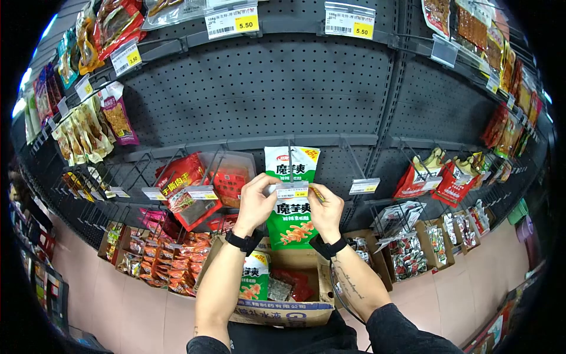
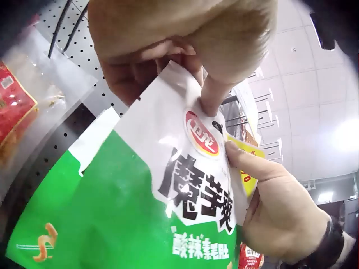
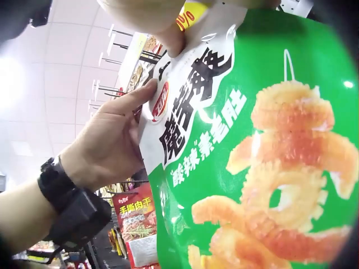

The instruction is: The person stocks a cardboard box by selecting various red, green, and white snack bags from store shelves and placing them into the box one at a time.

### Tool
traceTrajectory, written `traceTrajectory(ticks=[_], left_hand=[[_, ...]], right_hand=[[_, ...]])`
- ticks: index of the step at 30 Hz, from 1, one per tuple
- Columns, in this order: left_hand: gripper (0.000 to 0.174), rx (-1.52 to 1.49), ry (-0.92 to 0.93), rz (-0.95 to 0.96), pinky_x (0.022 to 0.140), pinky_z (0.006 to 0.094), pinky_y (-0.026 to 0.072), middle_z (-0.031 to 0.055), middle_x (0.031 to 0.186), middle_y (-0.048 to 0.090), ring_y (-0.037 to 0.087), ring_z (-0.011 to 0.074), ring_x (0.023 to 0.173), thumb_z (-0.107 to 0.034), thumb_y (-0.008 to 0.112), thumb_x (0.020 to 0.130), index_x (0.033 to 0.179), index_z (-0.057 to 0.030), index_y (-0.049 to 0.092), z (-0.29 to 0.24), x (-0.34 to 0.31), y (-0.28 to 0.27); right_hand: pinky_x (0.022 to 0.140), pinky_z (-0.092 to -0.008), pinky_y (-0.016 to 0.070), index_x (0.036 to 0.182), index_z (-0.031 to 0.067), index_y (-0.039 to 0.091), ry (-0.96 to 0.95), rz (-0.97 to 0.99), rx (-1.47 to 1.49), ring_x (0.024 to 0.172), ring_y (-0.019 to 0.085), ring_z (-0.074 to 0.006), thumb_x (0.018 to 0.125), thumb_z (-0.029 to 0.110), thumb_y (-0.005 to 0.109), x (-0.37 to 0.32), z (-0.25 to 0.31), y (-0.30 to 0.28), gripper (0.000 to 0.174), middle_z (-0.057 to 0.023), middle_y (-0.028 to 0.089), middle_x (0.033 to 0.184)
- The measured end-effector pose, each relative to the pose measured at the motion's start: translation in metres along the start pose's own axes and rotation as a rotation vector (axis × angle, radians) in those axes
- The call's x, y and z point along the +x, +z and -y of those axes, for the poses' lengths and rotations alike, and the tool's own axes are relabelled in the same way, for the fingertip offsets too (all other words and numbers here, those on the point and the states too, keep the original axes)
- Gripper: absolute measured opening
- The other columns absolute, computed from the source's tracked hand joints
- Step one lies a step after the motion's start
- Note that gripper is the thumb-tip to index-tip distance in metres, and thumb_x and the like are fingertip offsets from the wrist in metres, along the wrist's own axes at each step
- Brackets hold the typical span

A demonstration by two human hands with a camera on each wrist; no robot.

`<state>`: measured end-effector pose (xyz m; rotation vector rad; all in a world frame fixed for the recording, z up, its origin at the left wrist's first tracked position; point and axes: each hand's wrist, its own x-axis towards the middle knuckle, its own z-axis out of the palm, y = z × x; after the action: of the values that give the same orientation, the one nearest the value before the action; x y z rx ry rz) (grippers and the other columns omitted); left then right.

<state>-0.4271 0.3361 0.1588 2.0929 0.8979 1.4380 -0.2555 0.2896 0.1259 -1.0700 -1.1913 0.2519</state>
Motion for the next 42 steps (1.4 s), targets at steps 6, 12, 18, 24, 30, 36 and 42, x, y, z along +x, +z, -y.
traceTrajectory(ticks=[6,12,18,24,30,36,42], left_hand=[[0.018,-0.086,0.025,0.038,0.070,0.0260,0.0478,0.0075,0.083,0.064,0.062,0.0156,0.077,0.007,0.061,0.075,0.090,0.0020,0.069,-0.002,0.014,-0.004],[0.014,0.028,0.046,-0.044,0.070,0.0295,0.0499,0.0096,0.085,0.066,0.066,0.0190,0.079,-0.005,0.074,0.080,0.093,-0.0006,0.071,0.015,0.023,0.006],[0.025,0.371,-0.027,-0.143,0.075,0.0383,0.0521,0.0076,0.098,0.066,0.066,0.0306,0.086,-0.017,0.075,0.082,0.103,-0.0059,0.068,0.022,0.045,0.009],[0.036,0.403,-0.016,0.180,0.080,0.0370,0.0547,0.0117,0.109,0.063,0.067,0.0288,0.095,-0.013,0.070,0.084,0.118,-0.0062,0.060,0.001,-0.022,-0.020],[0.025,0.608,-0.071,0.878,0.077,0.0457,0.0529,0.0094,0.091,0.070,0.067,0.0304,0.090,-0.028,0.074,0.079,0.101,-0.0163,0.069,0.067,-0.099,-0.057],[0.023,0.846,-0.171,0.780,0.080,0.0448,0.0533,0.0119,0.093,0.070,0.067,0.0322,0.094,-0.023,0.075,0.075,0.096,-0.0148,0.069,0.100,-0.136,-0.035],[0.027,1.042,-0.168,1.047,0.078,0.0426,0.0548,0.0111,0.088,0.071,0.069,0.0306,0.090,-0.030,0.077,0.074,0.094,-0.0122,0.070,0.078,-0.138,-0.032]], right_hand=[[0.066,-0.0241,0.0506,0.101,-0.0038,0.071,0.051,0.004,0.070,0.075,0.063,-0.0062,0.088,0.007,0.070,0.009,0.001,0.003,0.017,-0.0100,0.073,0.081],[0.065,-0.0273,0.0511,0.101,-0.0016,0.071,0.040,0.010,0.037,0.073,0.069,-0.0142,0.088,0.011,0.070,0.018,-0.012,0.007,0.019,-0.0142,0.072,0.081],[0.069,-0.0391,0.0534,0.101,0.0022,0.070,-0.041,-0.059,-0.208,0.081,0.069,-0.0368,0.086,0.022,0.071,0.066,-0.048,0.040,0.025,-0.0219,0.069,0.085],[0.072,-0.0434,0.0523,0.103,0.0033,0.067,-0.111,-0.107,-0.297,0.085,0.067,-0.0393,0.087,0.023,0.068,0.070,-0.076,0.040,0.025,-0.0219,0.068,0.092],[0.094,-0.0400,0.0469,0.137,-0.0018,0.043,0.163,-0.087,-0.380,0.111,0.059,-0.0328,0.077,0.009,0.072,0.016,-0.106,0.033,0.068,-0.0176,0.062,0.116],[0.079,-0.0313,0.0537,0.109,0.0019,0.064,0.145,0.050,-0.028,0.090,0.070,-0.0226,0.085,0.002,0.063,-0.041,-0.038,0.022,0.024,-0.0119,0.071,0.098],[0.075,-0.0328,0.0548,0.098,0.0033,0.067,0.026,0.385,-0.102,0.084,0.070,-0.0242,0.083,0.002,0.063,-0.063,-0.010,0.022,0.015,-0.0122,0.070,0.092]])
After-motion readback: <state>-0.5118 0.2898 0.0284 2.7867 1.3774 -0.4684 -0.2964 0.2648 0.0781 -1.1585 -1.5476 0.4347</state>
